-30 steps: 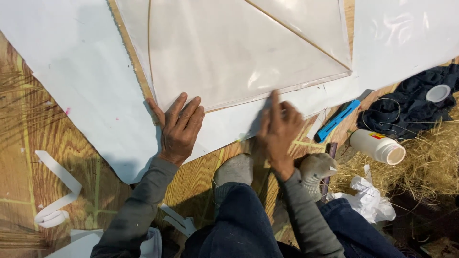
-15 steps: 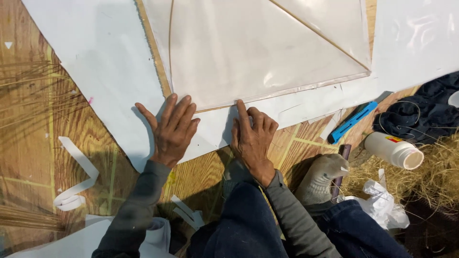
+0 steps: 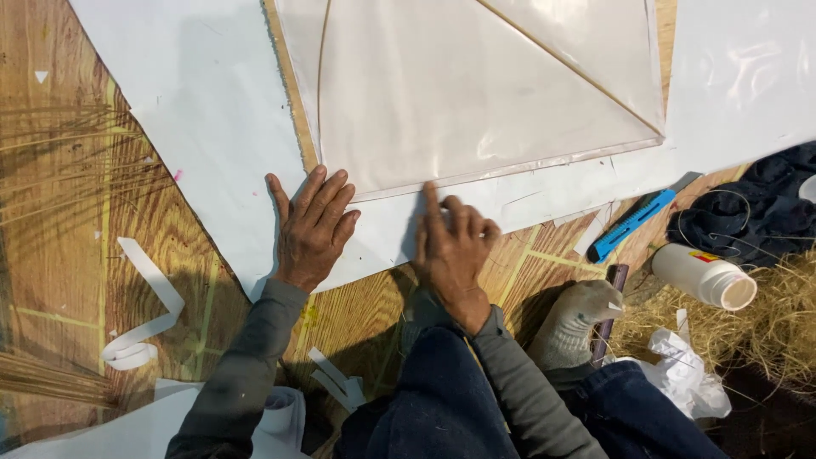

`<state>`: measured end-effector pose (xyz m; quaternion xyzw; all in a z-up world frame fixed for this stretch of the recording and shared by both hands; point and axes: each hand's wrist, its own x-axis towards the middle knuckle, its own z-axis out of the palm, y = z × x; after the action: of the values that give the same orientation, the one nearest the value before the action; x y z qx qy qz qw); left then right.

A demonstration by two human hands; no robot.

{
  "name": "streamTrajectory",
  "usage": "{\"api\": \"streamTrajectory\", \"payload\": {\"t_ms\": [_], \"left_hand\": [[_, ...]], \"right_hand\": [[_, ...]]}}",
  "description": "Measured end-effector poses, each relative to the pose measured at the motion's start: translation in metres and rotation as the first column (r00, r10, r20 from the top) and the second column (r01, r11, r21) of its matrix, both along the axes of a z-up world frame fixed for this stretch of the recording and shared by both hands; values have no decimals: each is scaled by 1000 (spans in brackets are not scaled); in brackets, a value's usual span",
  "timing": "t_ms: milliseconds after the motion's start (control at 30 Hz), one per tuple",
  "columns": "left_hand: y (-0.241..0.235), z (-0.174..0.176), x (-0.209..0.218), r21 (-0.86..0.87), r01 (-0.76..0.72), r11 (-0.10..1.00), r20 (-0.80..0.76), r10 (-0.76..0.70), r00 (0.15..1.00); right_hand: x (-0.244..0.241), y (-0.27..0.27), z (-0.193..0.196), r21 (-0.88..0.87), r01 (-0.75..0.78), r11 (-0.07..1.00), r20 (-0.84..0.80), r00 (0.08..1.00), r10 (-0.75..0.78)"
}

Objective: The person assembles a kite frame by attaching thin wooden sticks to a white sheet using adhesive tape. They smooth the tape along the sticks and edges to secure the structure.

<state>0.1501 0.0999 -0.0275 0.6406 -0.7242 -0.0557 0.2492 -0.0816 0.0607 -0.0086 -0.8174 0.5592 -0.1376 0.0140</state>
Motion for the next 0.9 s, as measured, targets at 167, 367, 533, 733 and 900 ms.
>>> {"api": "streamTrajectory", "payload": {"t_ms": [167,367,533,733,900], "left_hand": [[-1,0,-1,6,-5,1000,7,5,1000],[-1,0,1,14,8,1000,22,-8,1000],[-1,2,1,6,30,1000,-3,-30,1000],[0,1,1,29,13,1000,15,-14,1000],[-1,0,0,17,6,1000,19,-6,1000]], "right_hand": [[-2,-2,4,-9,54,999,22,998,-54],[21,7,-5,57,-86,995,84,993,81],[-31,-19,-2,31,19,999,11,1000,-19],[-98,-49,-10,-184,170,968,-67,980,-185],[-48,-28,-1,-21,169,985,53,984,-168]]}}
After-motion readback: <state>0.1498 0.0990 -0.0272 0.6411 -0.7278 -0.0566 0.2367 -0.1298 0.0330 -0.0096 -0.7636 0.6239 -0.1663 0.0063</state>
